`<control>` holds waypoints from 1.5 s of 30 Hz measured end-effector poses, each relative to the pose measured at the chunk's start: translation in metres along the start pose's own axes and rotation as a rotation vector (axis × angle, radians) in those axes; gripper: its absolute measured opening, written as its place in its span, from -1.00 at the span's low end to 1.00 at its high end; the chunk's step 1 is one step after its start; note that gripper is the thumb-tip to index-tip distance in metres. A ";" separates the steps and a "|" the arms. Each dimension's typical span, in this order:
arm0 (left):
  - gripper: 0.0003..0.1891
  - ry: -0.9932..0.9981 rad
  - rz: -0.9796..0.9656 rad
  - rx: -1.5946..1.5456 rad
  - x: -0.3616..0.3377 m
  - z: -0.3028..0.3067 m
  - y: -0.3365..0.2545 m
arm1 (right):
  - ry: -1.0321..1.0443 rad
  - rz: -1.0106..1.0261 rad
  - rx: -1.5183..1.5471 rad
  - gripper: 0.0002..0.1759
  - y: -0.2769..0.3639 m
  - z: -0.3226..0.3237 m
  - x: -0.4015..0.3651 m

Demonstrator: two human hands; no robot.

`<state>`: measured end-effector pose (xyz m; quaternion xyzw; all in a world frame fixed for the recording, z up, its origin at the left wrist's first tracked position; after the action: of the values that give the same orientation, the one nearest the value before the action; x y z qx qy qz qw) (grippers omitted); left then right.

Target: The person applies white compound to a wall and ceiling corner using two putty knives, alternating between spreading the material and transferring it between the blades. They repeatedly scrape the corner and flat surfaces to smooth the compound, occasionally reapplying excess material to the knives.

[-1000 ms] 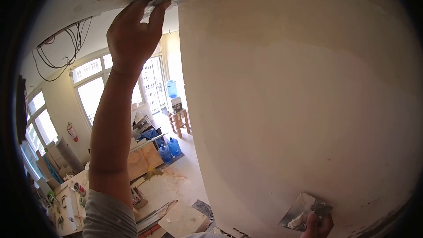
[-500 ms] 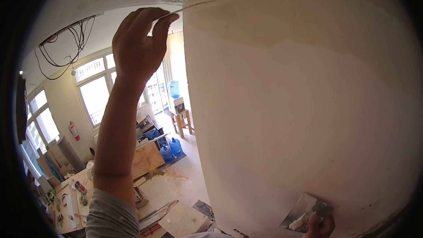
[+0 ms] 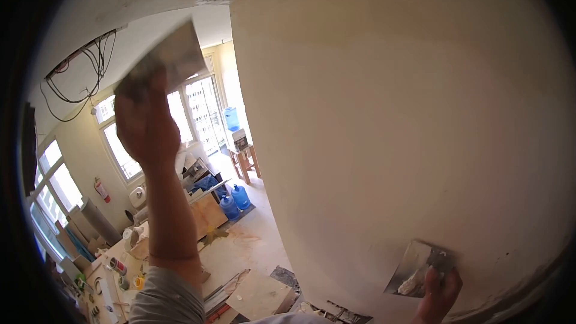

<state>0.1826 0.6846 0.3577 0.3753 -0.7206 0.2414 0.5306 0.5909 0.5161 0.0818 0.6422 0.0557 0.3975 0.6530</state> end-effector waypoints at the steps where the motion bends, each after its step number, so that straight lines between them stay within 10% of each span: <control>1: -0.86 0.107 0.029 -0.047 -0.023 0.009 0.006 | 0.057 -0.003 0.080 -0.36 0.003 -0.003 0.002; 3: -0.76 0.383 0.221 -0.468 -0.074 0.023 0.006 | 0.092 -0.026 0.165 -0.38 -0.009 -0.009 -0.004; 5: -0.61 0.425 1.082 -1.306 -0.129 0.029 -0.016 | 0.123 -0.124 0.275 -0.45 -0.023 -0.036 -0.014; 9: -0.66 0.678 1.727 -1.607 -0.221 0.046 -0.048 | 0.476 -0.545 0.829 -0.58 0.030 -0.124 -0.055; 12: -0.67 0.964 1.770 -1.254 -0.239 0.060 -0.074 | 0.658 -0.663 1.026 -0.63 0.047 -0.177 -0.078; 19: -0.73 1.073 1.588 -0.707 -0.259 0.111 -0.013 | 0.689 -0.573 1.082 -0.64 0.074 -0.193 -0.080; 26: -0.72 0.793 1.415 -0.802 -0.193 0.140 -0.023 | 0.448 -0.144 0.801 -0.64 0.085 -0.194 -0.072; 33: -0.91 0.982 0.767 -0.282 -0.171 0.124 -0.055 | 0.276 0.461 0.349 -0.72 0.104 -0.177 -0.078; 37: -0.94 0.475 0.322 -0.282 -0.123 0.085 -0.008 | 0.355 0.248 0.402 -0.65 0.077 -0.124 -0.054; 45: -0.94 0.229 -0.418 -0.060 0.041 -0.027 0.025 | -0.049 0.268 0.195 -0.61 0.040 -0.043 -0.006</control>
<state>0.1717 0.7080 0.4065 0.4705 -0.5694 0.1456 0.6582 0.5434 0.5411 0.1071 0.7138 -0.0081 0.4578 0.5300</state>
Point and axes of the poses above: each hand's wrist, its own x-axis towards the middle knuckle, its own z-axis out of the back of the hand, y = z × x, the point moved 2 cm from there along x, towards the middle knuckle, and after that the axes turned 6 degrees about -x, right-handed, at the moved point
